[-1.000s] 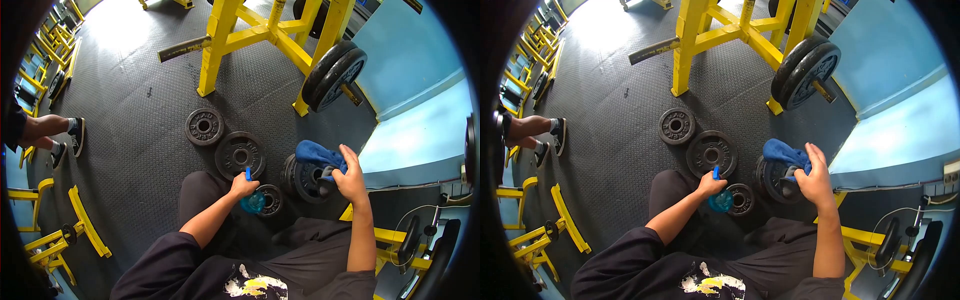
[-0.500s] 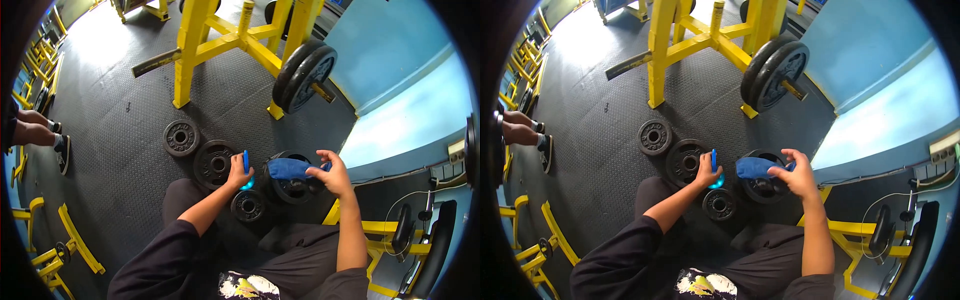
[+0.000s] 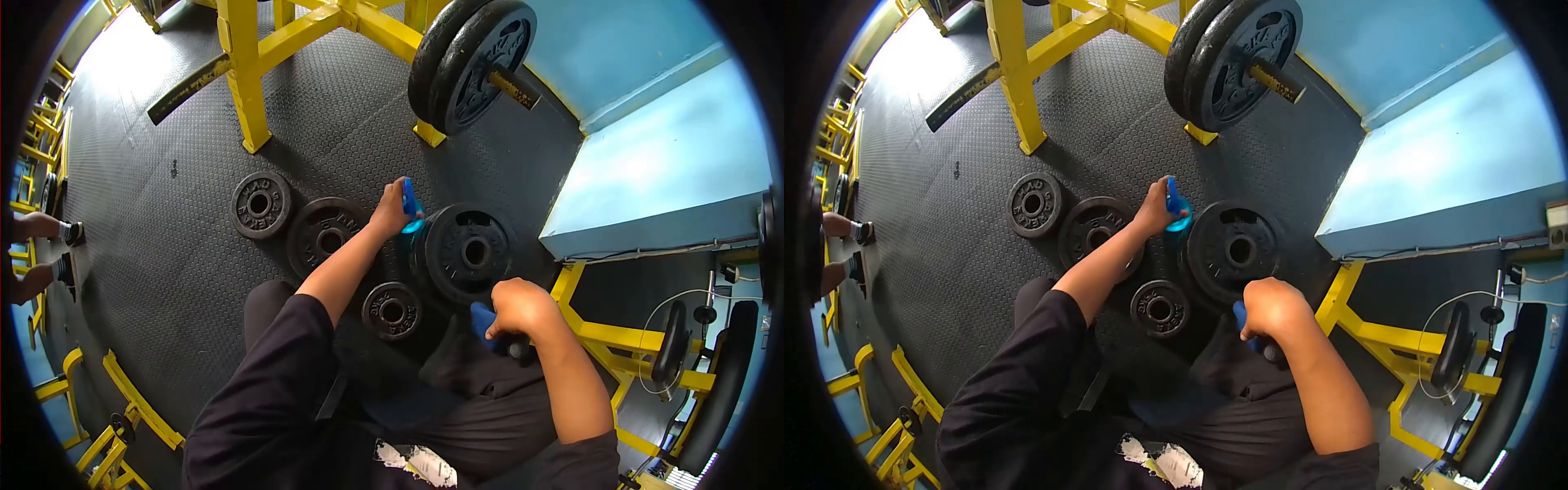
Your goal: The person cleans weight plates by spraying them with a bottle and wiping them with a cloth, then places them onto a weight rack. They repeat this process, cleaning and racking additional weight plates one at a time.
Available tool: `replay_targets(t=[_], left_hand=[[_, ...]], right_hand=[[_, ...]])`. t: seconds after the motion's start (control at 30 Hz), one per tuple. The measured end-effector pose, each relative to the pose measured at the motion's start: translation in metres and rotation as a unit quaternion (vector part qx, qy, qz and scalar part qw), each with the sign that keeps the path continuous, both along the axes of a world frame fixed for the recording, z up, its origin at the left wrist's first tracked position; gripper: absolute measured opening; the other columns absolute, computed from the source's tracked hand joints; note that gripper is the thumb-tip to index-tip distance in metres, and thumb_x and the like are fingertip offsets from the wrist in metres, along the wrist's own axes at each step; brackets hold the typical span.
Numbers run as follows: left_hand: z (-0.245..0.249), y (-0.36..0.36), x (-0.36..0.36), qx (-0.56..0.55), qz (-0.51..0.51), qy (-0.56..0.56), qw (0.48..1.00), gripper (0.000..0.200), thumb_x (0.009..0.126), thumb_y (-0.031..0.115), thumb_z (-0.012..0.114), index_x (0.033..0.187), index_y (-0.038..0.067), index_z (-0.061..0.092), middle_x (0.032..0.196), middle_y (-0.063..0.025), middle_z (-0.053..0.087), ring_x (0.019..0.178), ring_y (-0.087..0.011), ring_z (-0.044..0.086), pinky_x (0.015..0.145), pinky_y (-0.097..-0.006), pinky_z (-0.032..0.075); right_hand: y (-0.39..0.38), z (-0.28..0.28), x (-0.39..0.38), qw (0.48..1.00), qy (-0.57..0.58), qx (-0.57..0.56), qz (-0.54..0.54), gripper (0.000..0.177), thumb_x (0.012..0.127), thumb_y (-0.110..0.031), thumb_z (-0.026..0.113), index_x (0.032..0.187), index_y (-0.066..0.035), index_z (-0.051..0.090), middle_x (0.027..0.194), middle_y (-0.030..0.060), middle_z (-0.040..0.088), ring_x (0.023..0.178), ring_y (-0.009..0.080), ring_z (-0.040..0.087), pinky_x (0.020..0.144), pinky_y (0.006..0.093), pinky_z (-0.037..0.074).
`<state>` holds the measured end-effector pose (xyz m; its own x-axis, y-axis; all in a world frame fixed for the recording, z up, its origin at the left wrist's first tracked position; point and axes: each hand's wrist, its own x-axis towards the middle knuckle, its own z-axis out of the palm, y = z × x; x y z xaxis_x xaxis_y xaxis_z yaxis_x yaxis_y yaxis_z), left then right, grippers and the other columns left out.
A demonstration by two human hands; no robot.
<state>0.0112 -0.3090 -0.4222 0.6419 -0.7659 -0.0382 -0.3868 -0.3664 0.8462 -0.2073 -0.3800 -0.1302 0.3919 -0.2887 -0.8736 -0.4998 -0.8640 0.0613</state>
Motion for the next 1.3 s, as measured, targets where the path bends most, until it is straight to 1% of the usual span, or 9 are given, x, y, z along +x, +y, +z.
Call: replay_targets(t=[0.3, 0.37, 0.4, 0.57, 0.77, 0.9, 1.1, 1.17, 1.3], left_hand=[[0.077, 0.069, -0.033, 0.018, 0.021, -0.087, 0.996, 0.103, 0.071, 0.029, 0.073, 0.155, 0.010, 0.016, 0.157, -0.0251, 0.020, 0.143, -0.0441, 0.025, 0.115, -0.0533, 0.026], [0.107, 0.088, -0.051, -0.197, -0.150, 0.152, 0.957, 0.092, 0.075, 0.045, 0.077, 0.148, 0.008, 0.034, 0.150, -0.0223, 0.037, 0.141, -0.0392, 0.034, 0.111, -0.0513, 0.030], [0.126, 0.095, -0.062, -0.188, -0.231, 0.068, 0.952, 0.091, 0.077, 0.048, 0.077, 0.146, 0.008, 0.036, 0.149, -0.0216, 0.039, 0.137, -0.0394, 0.040, 0.108, -0.0495, 0.034], [0.136, 0.106, -0.080, -0.166, -0.139, 0.106, 0.971, 0.035, 0.080, 0.008, 0.071, 0.114, 0.002, 0.065, 0.103, -0.0171, 0.069, 0.102, -0.0323, 0.067, 0.089, -0.0395, 0.051], [0.172, 0.122, -0.047, -0.137, -0.148, -0.039, 0.979, 0.034, 0.070, 0.016, 0.084, 0.092, 0.003, 0.061, 0.091, -0.0132, 0.060, 0.089, -0.0327, 0.062, 0.078, -0.0397, 0.050], [0.188, 0.127, -0.033, -0.137, -0.101, -0.040, 0.985, 0.038, 0.074, 0.020, 0.083, 0.095, 0.002, 0.057, 0.089, -0.0131, 0.055, 0.088, -0.0322, 0.058, 0.076, -0.0387, 0.048], [0.200, 0.149, -0.019, -0.036, -0.032, -0.038, 0.998, 0.052, 0.073, 0.028, 0.083, 0.112, 0.004, 0.059, 0.118, -0.0171, 0.058, 0.108, -0.0320, 0.059, 0.087, -0.0400, 0.050], [0.208, 0.151, -0.035, -0.161, 0.028, -0.263, 0.951, 0.061, 0.070, 0.031, 0.086, 0.118, 0.006, 0.058, 0.123, -0.0186, 0.054, 0.115, -0.0353, 0.055, 0.096, -0.0431, 0.048], [0.189, 0.144, -0.062, -0.213, -0.010, 0.042, 0.976, 0.046, 0.077, 0.012, 0.082, 0.116, 0.004, 0.060, 0.114, -0.0141, 0.062, 0.097, -0.0257, 0.068, 0.081, -0.0343, 0.056]], right_hand=[[-0.023, -0.006, 0.016, 0.908, -0.305, 0.211, -0.194, 0.045, 0.065, -0.030, 0.089, 0.094, -0.002, 0.069, 0.074, 0.0035, 0.058, 0.070, 0.0139, 0.057, 0.066, 0.0289, 0.047], [-0.017, -0.010, 0.023, 0.864, -0.370, 0.246, -0.236, 0.042, 0.065, -0.025, 0.090, 0.094, -0.005, 0.066, 0.075, -0.0017, 0.052, 0.070, 0.0091, 0.050, 0.064, 0.0260, 0.043], [-0.014, -0.011, 0.028, 0.848, -0.393, 0.260, -0.242, 0.042, 0.065, -0.023, 0.091, 0.094, -0.006, 0.066, 0.079, -0.0025, 0.051, 0.074, 0.0074, 0.049, 0.067, 0.0237, 0.042], [-0.010, -0.027, 0.033, 0.851, -0.471, 0.212, -0.095, 0.055, 0.062, -0.018, 0.091, 0.109, -0.006, 0.065, 0.091, 0.0050, 0.060, 0.091, 0.0221, 0.061, 0.083, 0.0333, 0.050], [-0.007, -0.043, 0.048, 0.937, -0.304, 0.160, -0.062, 0.035, 0.072, 0.000, 0.060, 0.106, -0.002, 0.067, 0.095, 0.0170, 0.070, 0.091, 0.0278, 0.067, 0.082, 0.0359, 0.051], [-0.010, -0.040, 0.066, 0.899, -0.376, 0.171, -0.146, 0.024, 0.085, -0.012, 0.062, 0.107, -0.005, 0.068, 0.095, 0.0178, 0.071, 0.092, 0.0309, 0.069, 0.082, 0.0396, 0.051], [-0.004, -0.045, 0.084, 0.864, -0.373, 0.253, -0.224, 0.025, 0.093, -0.024, 0.064, 0.107, -0.004, 0.063, 0.090, 0.0050, 0.064, 0.083, 0.0094, 0.057, 0.076, 0.0277, 0.048], [0.007, -0.049, 0.085, 0.784, -0.373, 0.390, -0.308, 0.023, 0.096, -0.024, 0.063, 0.107, -0.004, 0.064, 0.093, 0.0023, 0.065, 0.085, 0.0076, 0.057, 0.079, 0.0255, 0.047], [0.021, -0.046, 0.085, 0.724, -0.298, 0.508, -0.360, 0.027, 0.090, -0.013, 0.067, 0.114, -0.002, 0.062, 0.099, 0.0042, 0.066, 0.092, 0.0115, 0.062, 0.086, 0.0283, 0.050]])
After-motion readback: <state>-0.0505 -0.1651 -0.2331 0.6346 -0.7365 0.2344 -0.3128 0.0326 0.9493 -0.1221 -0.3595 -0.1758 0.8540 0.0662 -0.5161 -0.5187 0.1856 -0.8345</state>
